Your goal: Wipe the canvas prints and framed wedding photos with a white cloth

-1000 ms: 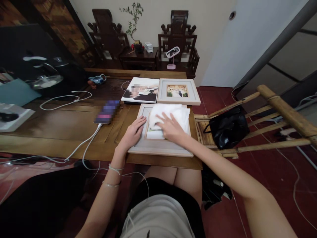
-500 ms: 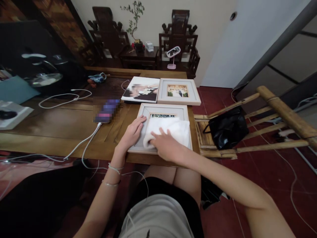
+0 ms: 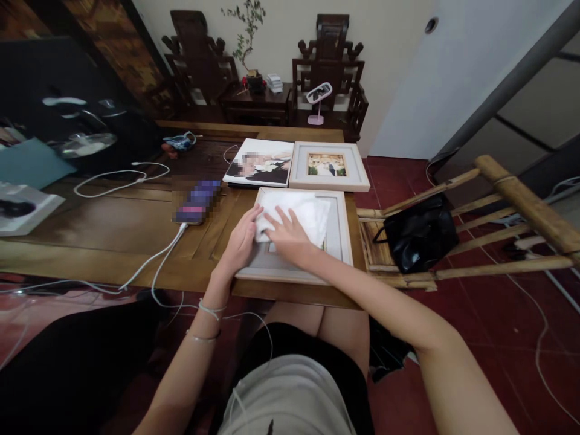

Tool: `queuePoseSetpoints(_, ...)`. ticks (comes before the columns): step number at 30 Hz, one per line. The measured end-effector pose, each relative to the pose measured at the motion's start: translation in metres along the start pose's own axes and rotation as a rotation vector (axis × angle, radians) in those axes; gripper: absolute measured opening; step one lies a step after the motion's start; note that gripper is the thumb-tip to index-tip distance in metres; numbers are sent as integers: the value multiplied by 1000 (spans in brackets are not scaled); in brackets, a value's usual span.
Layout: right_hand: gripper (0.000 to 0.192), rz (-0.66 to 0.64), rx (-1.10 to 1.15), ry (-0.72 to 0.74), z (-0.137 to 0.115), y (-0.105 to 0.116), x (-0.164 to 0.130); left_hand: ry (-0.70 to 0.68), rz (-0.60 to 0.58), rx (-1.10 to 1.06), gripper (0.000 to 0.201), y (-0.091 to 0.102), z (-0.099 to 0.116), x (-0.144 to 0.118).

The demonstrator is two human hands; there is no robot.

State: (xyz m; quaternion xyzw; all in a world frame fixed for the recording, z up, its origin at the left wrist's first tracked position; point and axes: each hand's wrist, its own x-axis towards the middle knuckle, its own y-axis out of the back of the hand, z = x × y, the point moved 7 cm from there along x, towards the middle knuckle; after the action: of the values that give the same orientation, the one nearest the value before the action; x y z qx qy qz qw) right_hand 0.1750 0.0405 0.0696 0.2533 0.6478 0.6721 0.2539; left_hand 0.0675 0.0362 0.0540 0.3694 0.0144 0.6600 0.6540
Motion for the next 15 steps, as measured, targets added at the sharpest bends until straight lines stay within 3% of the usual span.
queuePoseSetpoints(3, 43, 31, -56, -73, 24, 5, 30, -19, 0, 7, 48, 2, 0, 0)
queuePoseSetpoints(6, 40, 30, -81, -105, 24, 11, 39, -30, -5, -6, 52, 3, 0, 1)
queuePoseSetpoints(9, 38, -30, -56, -58, 0, 11, 20, -44, 3, -49, 57, 4, 0, 1)
queuePoseSetpoints(13, 35, -81, 63, 134, -43, 10, -25, -6, -2, -87, 60, 2, -4, 0)
queuePoseSetpoints(15, 39, -120, 120, 179, -49, 9, -46, 27, -26, -61, 59, -1, -7, 1)
